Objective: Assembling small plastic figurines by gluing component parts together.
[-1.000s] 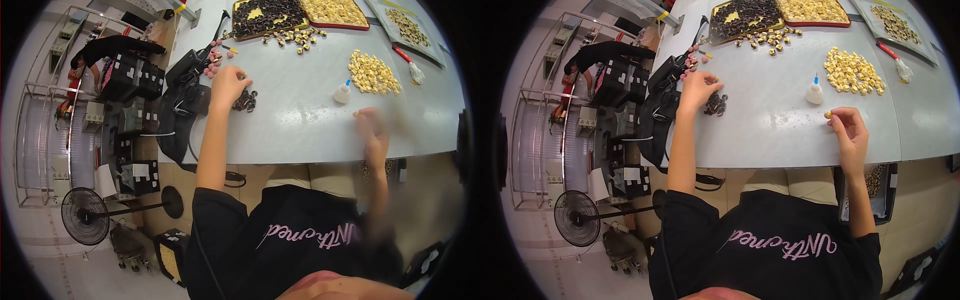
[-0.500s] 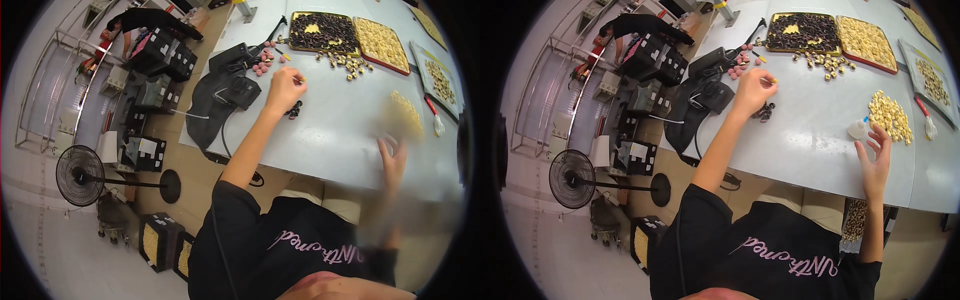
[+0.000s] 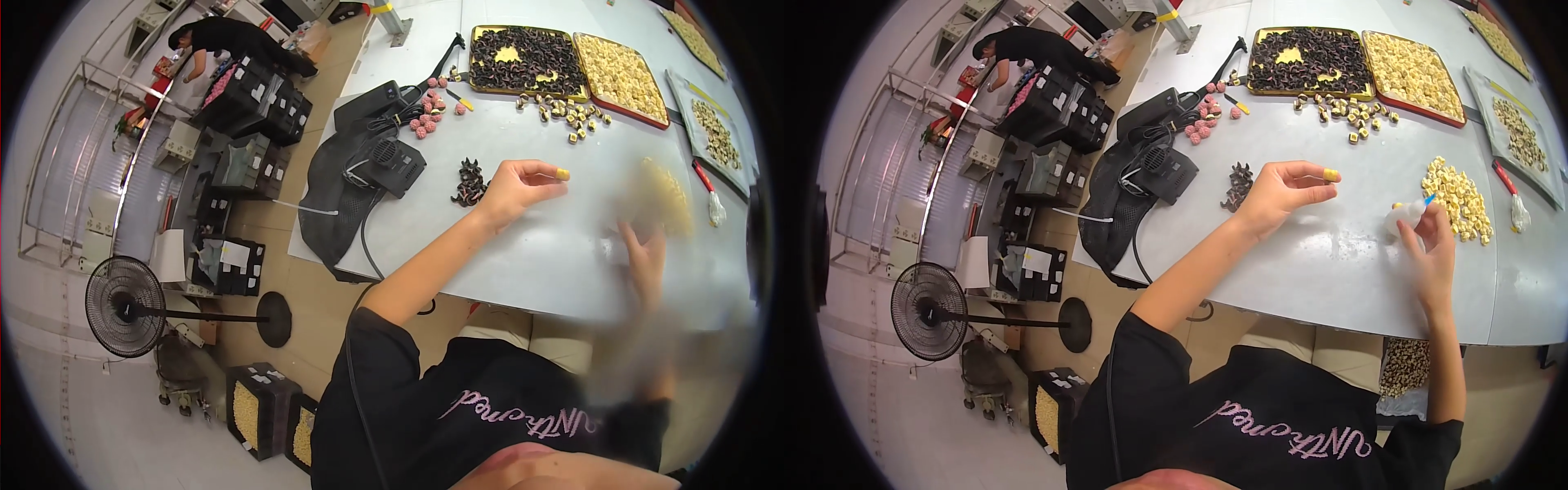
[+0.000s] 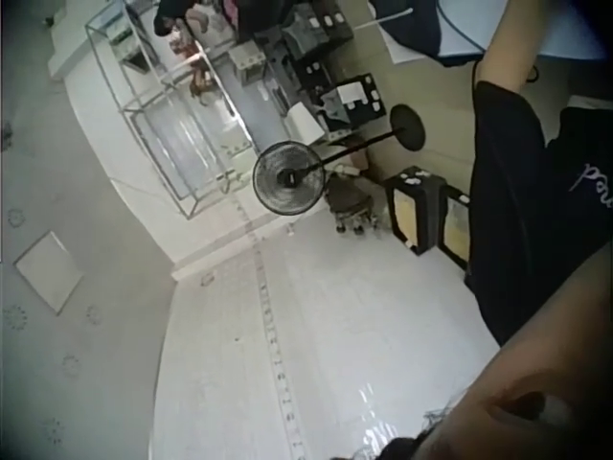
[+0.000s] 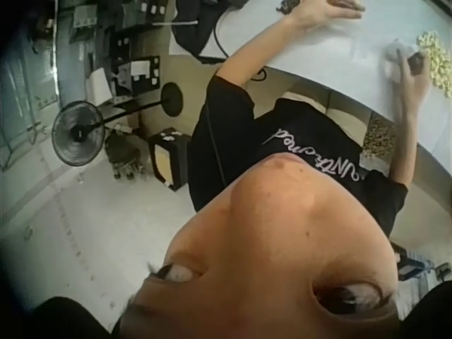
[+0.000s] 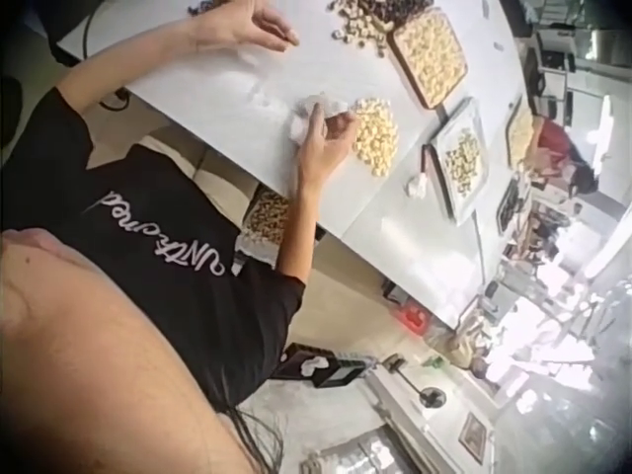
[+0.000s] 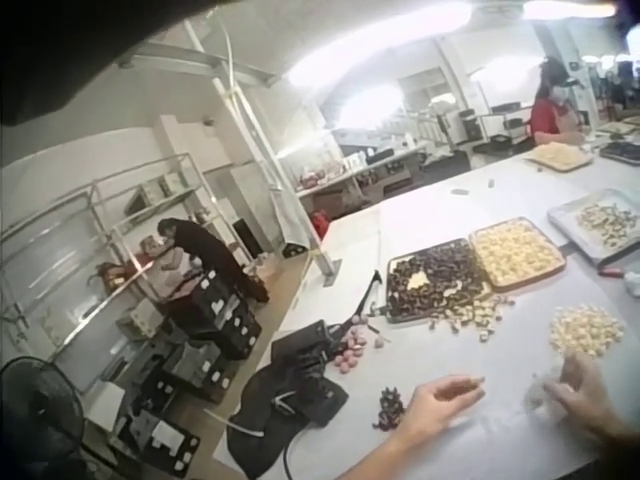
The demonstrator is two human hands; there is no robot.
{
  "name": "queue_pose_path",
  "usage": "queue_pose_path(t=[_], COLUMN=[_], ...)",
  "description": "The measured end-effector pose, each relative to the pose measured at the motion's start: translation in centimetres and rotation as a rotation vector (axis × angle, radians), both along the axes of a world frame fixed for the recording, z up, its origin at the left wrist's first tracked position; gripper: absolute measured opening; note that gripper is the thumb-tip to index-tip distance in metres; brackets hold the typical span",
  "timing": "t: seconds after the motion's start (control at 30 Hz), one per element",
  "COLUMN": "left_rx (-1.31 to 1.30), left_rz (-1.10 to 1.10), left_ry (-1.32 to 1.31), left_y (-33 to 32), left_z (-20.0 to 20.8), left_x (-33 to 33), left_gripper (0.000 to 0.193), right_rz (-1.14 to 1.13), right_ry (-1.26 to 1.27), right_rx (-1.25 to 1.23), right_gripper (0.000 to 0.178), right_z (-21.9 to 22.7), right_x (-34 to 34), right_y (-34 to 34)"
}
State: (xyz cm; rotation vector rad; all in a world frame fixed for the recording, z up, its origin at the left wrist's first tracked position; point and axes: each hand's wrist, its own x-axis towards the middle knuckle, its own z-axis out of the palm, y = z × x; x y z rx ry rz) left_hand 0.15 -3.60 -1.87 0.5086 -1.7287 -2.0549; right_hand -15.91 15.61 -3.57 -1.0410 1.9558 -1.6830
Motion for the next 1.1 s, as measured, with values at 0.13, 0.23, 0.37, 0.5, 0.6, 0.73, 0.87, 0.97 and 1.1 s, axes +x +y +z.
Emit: queue_pose_path(t=[0.13,0.23,0.37,0.5,0.6,0.73,0.87,0.97,1.1], left_rx=[0.06,0.088,0.123,0.086,0.077,0.065,-0.023,-0.025,-0.044], left_rz=[-0.05,-0.041,-0.079,-0.145,-0.174,-0.16,-0.207,-0.242,-0.276], left_ry=[0.035,0.06,0.036,0.025,0.017,0.051,0.031,0.055,0.103], left_y=[0.4,0.4,0.5,1.2,1.3,1.6,1.3,1.4,1.3], left_z=[-0.7,-1.3,-2.0,-1.9,-1.7,-1.5,-2.1,-2.3,-2.6], left_x=[-0.3,-0.1,-0.4,-1.0,-0.7,-0.8,-1.2,-1.0,-0.8], left_gripper=[0.024,0.027,0.03,0.032,0.039,0.044,0.048,0.05,0.052], right_rz=[0.067,0.173,0.299,0.105,0.236,0.42,0.565,0.516,0.322], right_ry=[-0.014,-0.296,-0.447,-0.829,-0.952,-1.067,-1.038,-0.881,-0.637], right_rx=[-0.041,-0.025,-0.024,-0.307,-0.396,-0.444,-0.363,-0.214,-0.003], right_gripper=[0.023,0.029,0.032,0.033,0.036,0.036,0.036,0.032,0.026], right_z=[3.0,5.3,6.2,3.8,2.1,2.1,1.6,3.8,5.5], right_x=[-1.1,-1.0,-2.4,-3.4,-5.0,-4.9,-5.5,-4.9,-3.3], right_y=[-1.5,-3.5,-5.3,-6.1,-5.6,-4.6,-4.1,-3.8,-4.1])
